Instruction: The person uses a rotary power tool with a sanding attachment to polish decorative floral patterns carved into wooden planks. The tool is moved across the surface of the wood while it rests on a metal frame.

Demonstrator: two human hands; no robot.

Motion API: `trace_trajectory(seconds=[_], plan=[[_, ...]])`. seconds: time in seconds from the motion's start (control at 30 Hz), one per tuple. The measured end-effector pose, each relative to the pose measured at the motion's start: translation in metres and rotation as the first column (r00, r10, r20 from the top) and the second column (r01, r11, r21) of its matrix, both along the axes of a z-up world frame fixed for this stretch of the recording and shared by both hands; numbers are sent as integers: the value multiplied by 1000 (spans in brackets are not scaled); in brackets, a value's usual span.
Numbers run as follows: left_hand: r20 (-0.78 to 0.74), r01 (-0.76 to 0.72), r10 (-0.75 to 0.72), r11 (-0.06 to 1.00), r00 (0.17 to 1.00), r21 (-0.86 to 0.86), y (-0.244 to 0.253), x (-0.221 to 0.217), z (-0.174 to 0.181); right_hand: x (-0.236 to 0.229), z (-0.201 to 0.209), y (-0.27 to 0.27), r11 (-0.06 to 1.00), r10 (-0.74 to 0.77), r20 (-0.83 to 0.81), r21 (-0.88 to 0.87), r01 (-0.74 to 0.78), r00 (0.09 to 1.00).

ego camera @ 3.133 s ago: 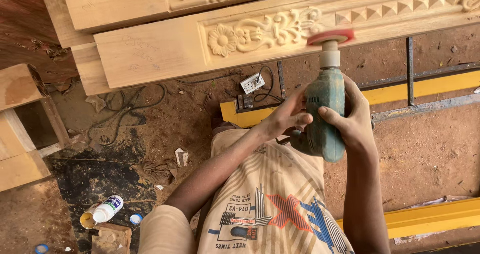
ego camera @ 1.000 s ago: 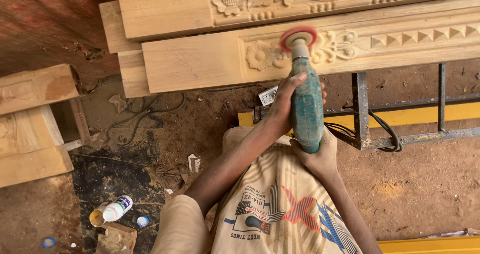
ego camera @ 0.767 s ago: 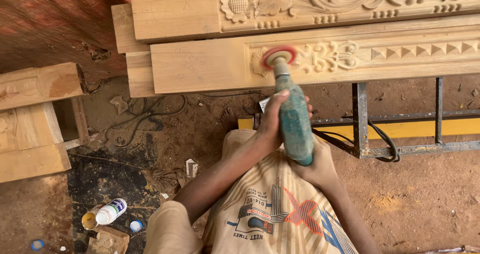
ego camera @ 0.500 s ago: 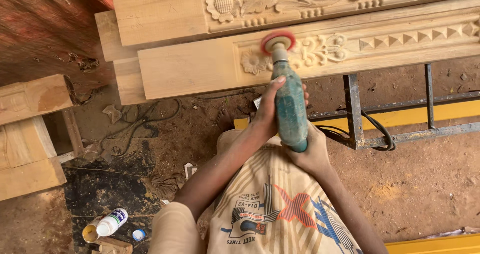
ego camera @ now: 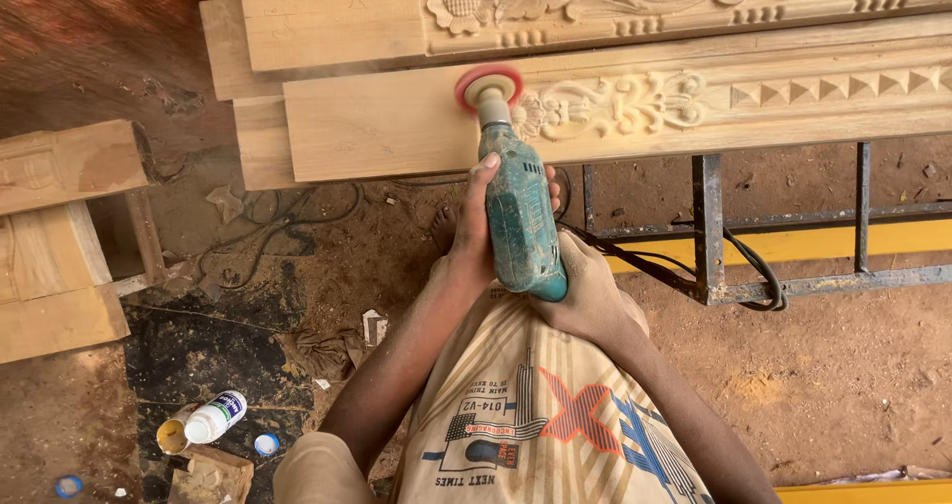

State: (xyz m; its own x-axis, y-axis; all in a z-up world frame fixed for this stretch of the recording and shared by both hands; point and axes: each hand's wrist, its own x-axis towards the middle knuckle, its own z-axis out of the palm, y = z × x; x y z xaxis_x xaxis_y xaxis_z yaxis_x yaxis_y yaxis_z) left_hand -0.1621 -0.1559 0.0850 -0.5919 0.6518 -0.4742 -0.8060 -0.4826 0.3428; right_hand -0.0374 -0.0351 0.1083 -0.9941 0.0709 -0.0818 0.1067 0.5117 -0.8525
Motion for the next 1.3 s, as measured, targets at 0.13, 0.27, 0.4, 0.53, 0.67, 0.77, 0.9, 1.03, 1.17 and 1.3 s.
trace_trajectory(seconds=[0.13, 0.27, 0.4, 0.53, 0.67, 0.77, 0.9, 1.03, 1.17, 1.3], plan=[[-102, 92, -95, 995, 990, -35, 37, 1, -3, 13, -5, 11, 982, -181, 73, -44, 185, 981], [-127, 212, -232, 965, 964, -153, 70, 7, 1, 22, -8, 24, 947, -316, 89, -34, 320, 945], [-99, 94, -98, 995, 990, -42, 42, 12, 4, 17, -2, 25, 962, -231, 137, -118, 248, 963], [-75, -3, -2, 997, 997, -73, 4, 22, 7, 20, 5, -1, 994, -84, 20, -70, 85, 996], [-81, 70, -71, 997, 994, -22, 16, 30, 3, 36, 6, 0, 970, -244, 103, 27, 243, 964], [-110, 129, -134, 990, 985, -53, 45, 38, -1, 55, -4, 2, 917, -399, -6, -26, 399, 917], [-142, 134, -148, 986, 979, -104, 78, 36, -3, 61, -26, 9, 859, -511, -31, 3, 511, 859], [-88, 226, -231, 972, 969, -69, 88, 35, -4, 66, -30, 22, 861, -508, 29, -15, 508, 861], [-130, 146, -162, 982, 978, -124, 75, 35, -2, 67, -27, 14, 883, -465, 66, -30, 468, 883], [-131, 168, -188, 975, 974, -149, 88, 35, -4, 65, -30, 30, 891, -447, 113, -34, 453, 887]])
